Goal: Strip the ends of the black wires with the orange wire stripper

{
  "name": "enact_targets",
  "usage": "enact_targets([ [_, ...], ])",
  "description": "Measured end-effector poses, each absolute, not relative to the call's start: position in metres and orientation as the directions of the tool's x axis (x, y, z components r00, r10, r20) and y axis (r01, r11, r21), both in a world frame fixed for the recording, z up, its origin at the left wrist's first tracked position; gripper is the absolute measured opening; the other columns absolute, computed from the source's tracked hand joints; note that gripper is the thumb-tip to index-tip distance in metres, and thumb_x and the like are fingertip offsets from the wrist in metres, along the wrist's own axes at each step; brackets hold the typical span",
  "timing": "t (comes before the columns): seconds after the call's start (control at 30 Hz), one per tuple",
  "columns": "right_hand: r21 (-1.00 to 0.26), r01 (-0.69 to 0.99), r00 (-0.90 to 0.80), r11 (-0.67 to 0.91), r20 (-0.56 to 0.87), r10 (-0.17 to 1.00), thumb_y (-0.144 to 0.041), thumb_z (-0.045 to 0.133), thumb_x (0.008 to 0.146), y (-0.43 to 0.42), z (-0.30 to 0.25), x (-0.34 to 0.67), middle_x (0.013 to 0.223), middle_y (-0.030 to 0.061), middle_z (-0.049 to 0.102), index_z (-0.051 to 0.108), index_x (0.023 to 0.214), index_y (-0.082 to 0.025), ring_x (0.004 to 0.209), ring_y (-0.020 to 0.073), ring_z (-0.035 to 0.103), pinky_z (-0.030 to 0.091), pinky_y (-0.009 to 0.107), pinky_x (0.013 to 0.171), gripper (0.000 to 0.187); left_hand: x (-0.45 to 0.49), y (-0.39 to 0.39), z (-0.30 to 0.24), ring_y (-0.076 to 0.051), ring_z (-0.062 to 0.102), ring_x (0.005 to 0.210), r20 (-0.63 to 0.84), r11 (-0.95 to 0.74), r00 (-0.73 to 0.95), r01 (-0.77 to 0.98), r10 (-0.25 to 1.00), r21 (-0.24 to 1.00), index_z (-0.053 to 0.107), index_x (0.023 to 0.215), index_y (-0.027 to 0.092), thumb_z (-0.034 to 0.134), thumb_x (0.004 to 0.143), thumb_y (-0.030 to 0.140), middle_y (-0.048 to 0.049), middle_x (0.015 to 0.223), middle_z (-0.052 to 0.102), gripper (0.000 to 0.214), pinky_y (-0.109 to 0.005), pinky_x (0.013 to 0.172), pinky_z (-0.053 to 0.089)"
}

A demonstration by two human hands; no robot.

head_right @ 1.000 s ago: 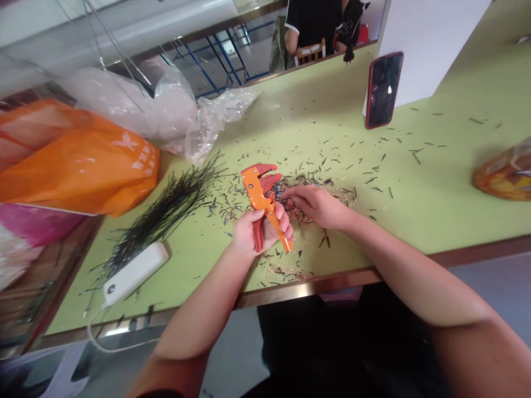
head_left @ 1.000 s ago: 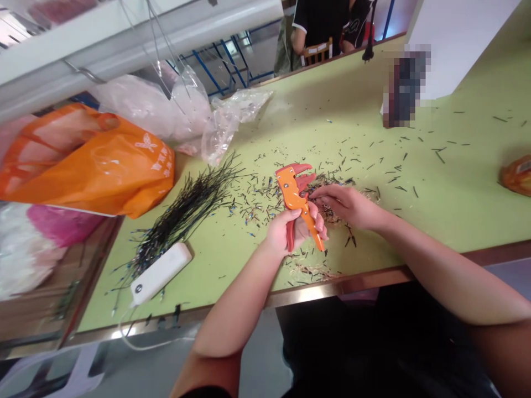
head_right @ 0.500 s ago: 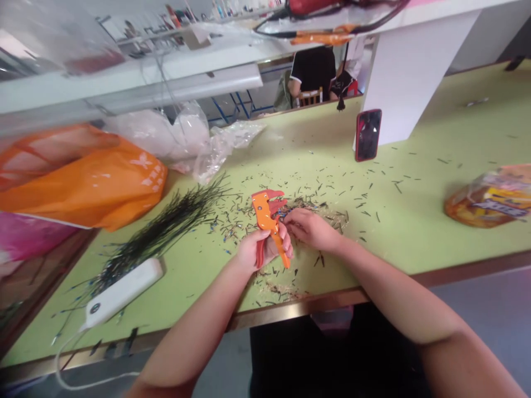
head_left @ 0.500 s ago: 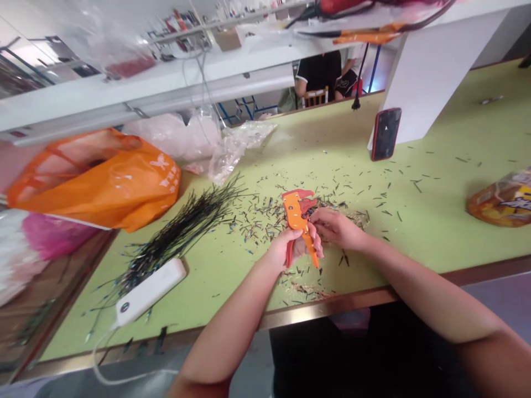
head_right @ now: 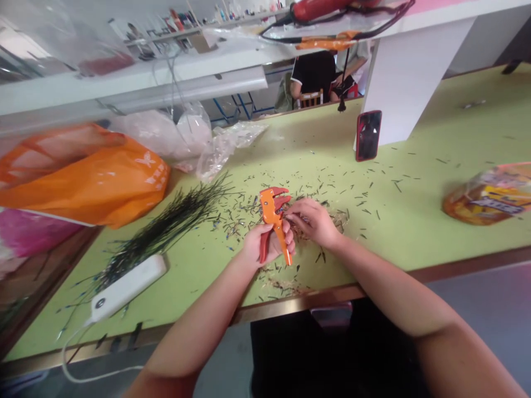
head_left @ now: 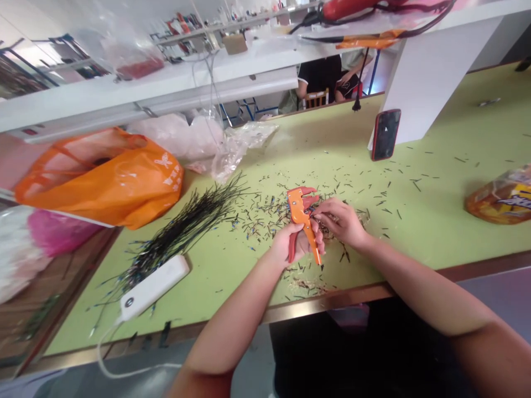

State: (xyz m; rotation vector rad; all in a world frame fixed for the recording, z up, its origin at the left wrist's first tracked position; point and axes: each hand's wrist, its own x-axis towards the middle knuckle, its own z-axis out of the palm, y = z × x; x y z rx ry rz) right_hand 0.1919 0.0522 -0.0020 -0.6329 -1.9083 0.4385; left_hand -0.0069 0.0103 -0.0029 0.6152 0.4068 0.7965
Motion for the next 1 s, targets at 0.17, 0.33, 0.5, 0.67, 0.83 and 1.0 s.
enact_targets([
  [0.17,-0.602,0.254,-0.349,0.757,0.673,0.652,-0.028,0.066,0.105,0.0511,-0.0006,0.1920,0.094,0.0067,0.078,0.075,0.101,-0.024,0.087,0.0195,0.072,0.059,0.037,0.078,0.011,-0.0051,0.0073,0.0036,-0.028,0.076,0.077,-0.103,0.555,0.659,-0.527,0.745,0.643,0.065,0.089,0.016,0.074,0.079,0.048,-0.0070,0.075,0.071,0.035,-0.047,0.084,0.063],
  [0.33,-0.643,0.284,-0.349,0.712,0.622,0.701,-0.028,0.065,0.105,0.0494,0.0012,0.1917,0.092,0.0062,0.076,0.073,0.099,-0.023,0.082,0.0185,0.068,0.056,0.036,0.072,0.012,-0.0038,0.0077,0.0043,-0.033,0.079,0.091,-0.101,0.560,0.674,-0.511,0.732,0.652,0.061,0.089,0.017,0.070,0.080,0.049,-0.0112,0.081,0.073,0.034,-0.050,0.088,0.063],
  [0.5,-0.652,0.303,-0.334,0.695,0.610,0.718,-0.030,0.065,0.104,0.0477,0.0039,0.1906,0.092,0.0058,0.076,0.074,0.098,-0.025,0.084,0.0198,0.069,0.056,0.038,0.074,0.013,-0.0035,0.0088,0.0044,-0.035,0.078,0.097,-0.109,0.552,0.664,-0.506,0.740,0.663,0.063,0.090,0.016,0.071,0.079,0.049,-0.0139,0.088,0.075,0.036,-0.050,0.088,0.063],
  [0.67,-0.640,0.265,-0.341,0.721,0.638,0.691,-0.027,0.065,0.104,0.0440,0.0071,0.1897,0.091,0.0058,0.076,0.073,0.097,-0.024,0.082,0.0191,0.069,0.054,0.036,0.069,0.011,-0.0028,0.0079,0.0065,-0.035,0.079,0.096,-0.101,0.537,0.667,-0.490,0.738,0.687,0.062,0.089,0.017,0.073,0.077,0.049,-0.0135,0.088,0.075,0.036,-0.050,0.088,0.063],
  [0.83,-0.644,0.292,-0.273,0.707,0.653,0.707,-0.030,0.065,0.104,0.0432,0.0065,0.1908,0.090,0.0057,0.075,0.072,0.095,-0.025,0.081,0.0202,0.068,0.056,0.038,0.072,0.012,-0.0039,0.0064,0.0044,-0.036,0.079,0.093,-0.094,0.526,0.680,-0.463,0.727,0.714,0.062,0.090,0.017,0.074,0.077,0.051,-0.0131,0.085,0.075,0.038,-0.050,0.087,0.062],
  [1.0,-0.627,0.295,-0.287,0.721,0.661,0.693,-0.030,0.066,0.103,0.0448,0.0020,0.1927,0.090,0.0059,0.073,0.071,0.091,-0.025,0.082,0.0209,0.067,0.056,0.038,0.072,0.015,-0.0040,0.0043,0.0058,-0.035,0.079,0.091,-0.083,0.539,0.746,-0.395,0.661,0.744,0.064,0.091,0.017,0.076,0.078,0.055,-0.0123,0.085,0.076,0.041,-0.050,0.087,0.062],
])
